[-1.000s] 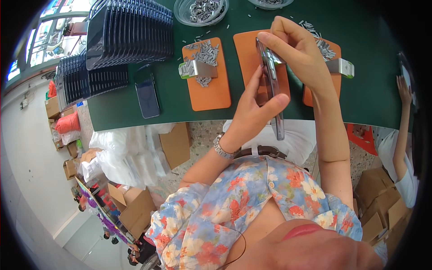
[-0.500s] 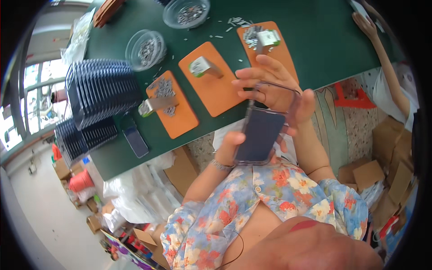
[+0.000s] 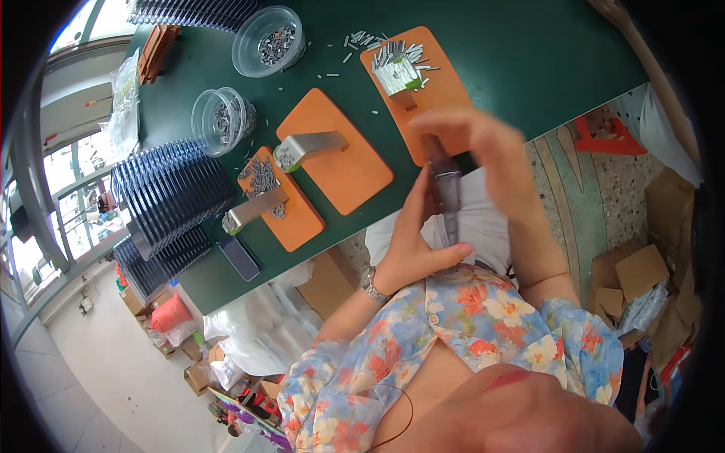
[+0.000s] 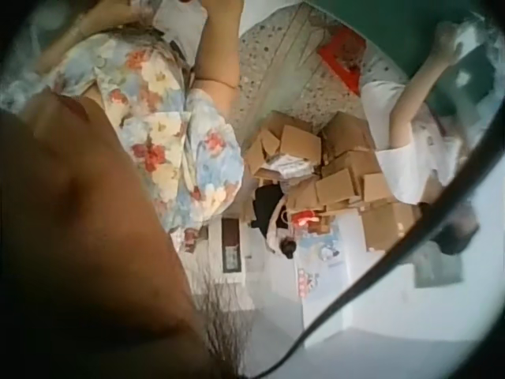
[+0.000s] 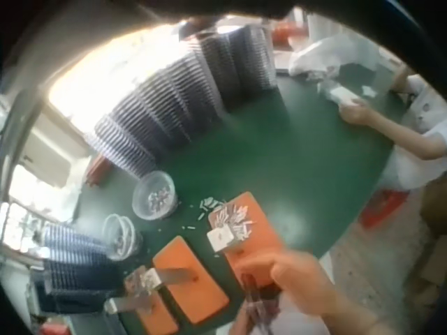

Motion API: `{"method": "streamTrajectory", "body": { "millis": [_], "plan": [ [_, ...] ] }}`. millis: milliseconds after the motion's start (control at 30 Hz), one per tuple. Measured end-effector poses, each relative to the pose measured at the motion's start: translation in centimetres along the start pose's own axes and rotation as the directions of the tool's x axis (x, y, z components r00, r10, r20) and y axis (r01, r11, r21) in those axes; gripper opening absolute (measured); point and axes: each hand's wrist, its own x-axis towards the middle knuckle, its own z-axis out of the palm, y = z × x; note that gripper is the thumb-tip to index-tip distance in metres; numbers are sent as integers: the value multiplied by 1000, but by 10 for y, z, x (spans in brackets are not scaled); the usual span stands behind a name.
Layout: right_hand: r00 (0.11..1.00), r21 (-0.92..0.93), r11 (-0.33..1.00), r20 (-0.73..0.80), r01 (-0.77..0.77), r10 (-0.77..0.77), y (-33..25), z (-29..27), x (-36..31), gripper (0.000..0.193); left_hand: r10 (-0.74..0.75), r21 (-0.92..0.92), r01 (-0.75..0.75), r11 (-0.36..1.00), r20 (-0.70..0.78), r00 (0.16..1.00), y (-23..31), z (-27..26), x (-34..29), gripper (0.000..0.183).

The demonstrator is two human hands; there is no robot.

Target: The person assembles phone cases by picking up cases, inserting small metal button components into the edges of each case by hand, and stacking the assembled cases on the table.

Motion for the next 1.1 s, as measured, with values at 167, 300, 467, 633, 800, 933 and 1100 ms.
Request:
{"method": "streamTrajectory", "body": {
  "millis": [167,300,467,633,800,933,1100],
  "plan": [
    [975,-895,424,48,138,-217,6,-54,68,12,268,-116,-286,951,-145,952,-5,-18,22,106],
    [957,-963,120,214,240,-193,34,-48,80,11,293,-147,-338,930,-261,920,-15,-33,34,112],
    [969,-980,20,193,198,-153,42,-38,89,11,269,-314,-310,897,-167,948,-26,-55,41,130],
    [990,-677,724,-123,-130,64,33,-40,74,11,283,-325,-320,890,-157,946,-30,-60,39,128],
    [983,24,984,-39,-177,178,7,-38,54,21,267,-312,-307,899,-167,949,-27,-57,36,128],
    [972,391,906,221,-163,80,2,-48,39,26,288,-273,-321,907,-153,945,-29,-49,37,129],
    [900,658,713,427,-242,-89,6,-54,30,29,272,-300,-303,905,-140,952,-32,-40,36,129]
  ]
}}
